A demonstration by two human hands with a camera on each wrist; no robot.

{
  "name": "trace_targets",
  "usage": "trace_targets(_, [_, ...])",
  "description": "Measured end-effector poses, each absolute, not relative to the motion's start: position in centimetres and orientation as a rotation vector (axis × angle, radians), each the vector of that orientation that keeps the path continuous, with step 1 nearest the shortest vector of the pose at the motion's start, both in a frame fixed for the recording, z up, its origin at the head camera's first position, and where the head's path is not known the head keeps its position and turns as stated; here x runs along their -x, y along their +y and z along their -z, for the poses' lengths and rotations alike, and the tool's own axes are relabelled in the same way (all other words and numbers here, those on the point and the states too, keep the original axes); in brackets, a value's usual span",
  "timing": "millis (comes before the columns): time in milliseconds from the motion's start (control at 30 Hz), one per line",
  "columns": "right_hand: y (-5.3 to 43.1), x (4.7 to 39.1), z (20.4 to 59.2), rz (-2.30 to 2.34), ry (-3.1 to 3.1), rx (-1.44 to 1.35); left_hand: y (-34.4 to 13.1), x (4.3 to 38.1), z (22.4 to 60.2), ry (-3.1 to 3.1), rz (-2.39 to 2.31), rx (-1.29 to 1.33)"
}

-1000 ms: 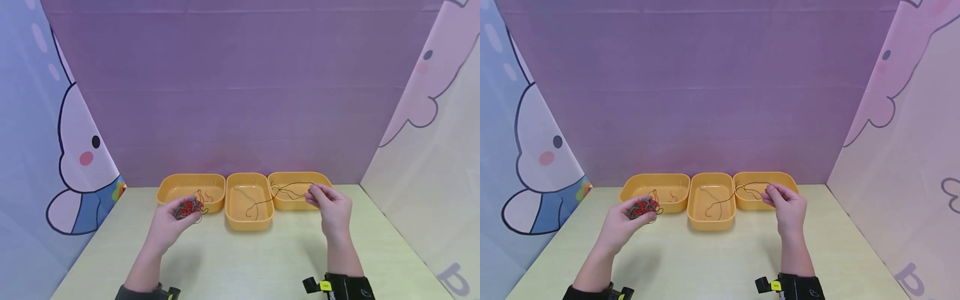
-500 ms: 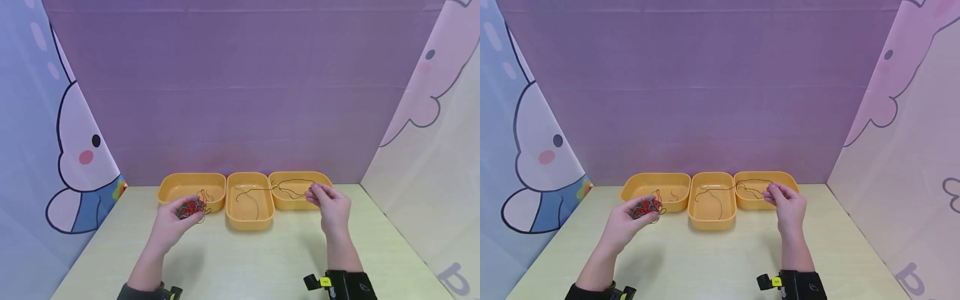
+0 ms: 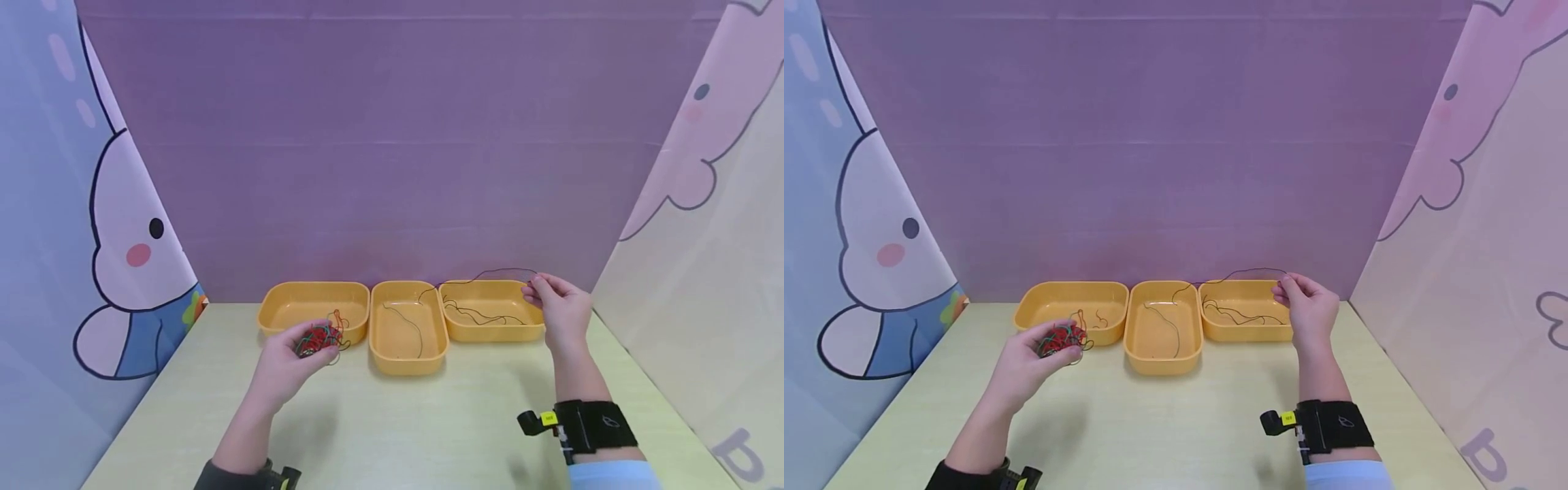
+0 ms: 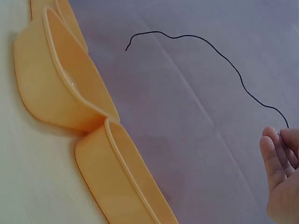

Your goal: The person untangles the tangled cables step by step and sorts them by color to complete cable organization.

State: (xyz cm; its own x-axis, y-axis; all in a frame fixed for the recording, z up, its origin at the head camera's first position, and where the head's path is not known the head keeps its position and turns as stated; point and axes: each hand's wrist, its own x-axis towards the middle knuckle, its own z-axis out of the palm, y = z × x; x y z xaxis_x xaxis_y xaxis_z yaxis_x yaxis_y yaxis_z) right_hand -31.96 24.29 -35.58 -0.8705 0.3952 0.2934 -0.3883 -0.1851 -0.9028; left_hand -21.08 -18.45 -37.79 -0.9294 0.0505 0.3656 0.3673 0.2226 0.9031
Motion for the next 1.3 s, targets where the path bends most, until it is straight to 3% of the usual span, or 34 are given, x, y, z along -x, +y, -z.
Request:
trace_targets(567, [28.6, 35.7, 37.0, -1.937, -1.872, 0.391, -18.0, 21.1, 38.2, -2.293, 1.756, 0.379])
trace_targets(1300, [28.3, 38.0, 40.5, -1.898, -2.013, 0.442, -18.2, 20.7, 38.1, -2.322, 1.699, 0.34])
